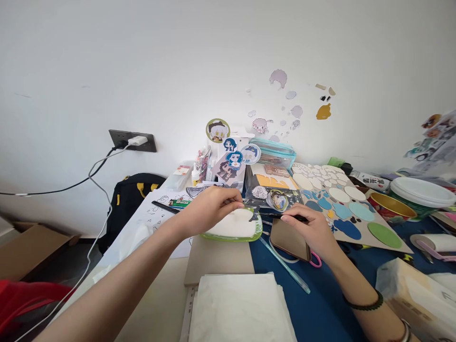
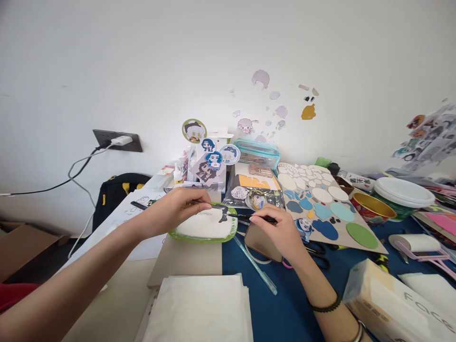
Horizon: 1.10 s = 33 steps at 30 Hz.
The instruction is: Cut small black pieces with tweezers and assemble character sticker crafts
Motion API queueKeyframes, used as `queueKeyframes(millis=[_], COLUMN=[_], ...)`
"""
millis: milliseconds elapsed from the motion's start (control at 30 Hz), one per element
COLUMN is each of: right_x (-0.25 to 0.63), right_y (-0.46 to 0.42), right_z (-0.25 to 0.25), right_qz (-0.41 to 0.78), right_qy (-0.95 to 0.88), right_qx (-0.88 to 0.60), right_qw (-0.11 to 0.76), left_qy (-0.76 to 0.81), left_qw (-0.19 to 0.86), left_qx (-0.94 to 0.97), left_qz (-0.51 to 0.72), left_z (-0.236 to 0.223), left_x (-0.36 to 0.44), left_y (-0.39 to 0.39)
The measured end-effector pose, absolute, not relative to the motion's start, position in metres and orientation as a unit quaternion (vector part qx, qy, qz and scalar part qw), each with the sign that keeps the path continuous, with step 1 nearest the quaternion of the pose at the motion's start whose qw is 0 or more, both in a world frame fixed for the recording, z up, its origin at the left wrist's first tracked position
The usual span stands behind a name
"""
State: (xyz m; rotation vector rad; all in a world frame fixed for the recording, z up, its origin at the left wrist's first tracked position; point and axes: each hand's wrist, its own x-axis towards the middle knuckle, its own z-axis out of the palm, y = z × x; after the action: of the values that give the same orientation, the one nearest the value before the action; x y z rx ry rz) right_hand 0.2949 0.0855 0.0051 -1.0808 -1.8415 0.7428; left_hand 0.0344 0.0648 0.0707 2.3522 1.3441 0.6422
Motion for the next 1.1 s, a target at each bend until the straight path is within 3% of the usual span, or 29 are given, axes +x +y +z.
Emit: queueKeyframes(millis=[1100], right_x=[0.2946], right_y=[0.0836], right_z=[0.0091], right_qz=[0.293], right_qy=[-0.743], right_qx=[-0.451], right_qw=[0.398], left_qy=[0.486], left_qw=[0.189], left_qx=[0.820], left_qz=[0.236], left_z=[0.0677], left_x=[0.0375], left_y=[0.0651])
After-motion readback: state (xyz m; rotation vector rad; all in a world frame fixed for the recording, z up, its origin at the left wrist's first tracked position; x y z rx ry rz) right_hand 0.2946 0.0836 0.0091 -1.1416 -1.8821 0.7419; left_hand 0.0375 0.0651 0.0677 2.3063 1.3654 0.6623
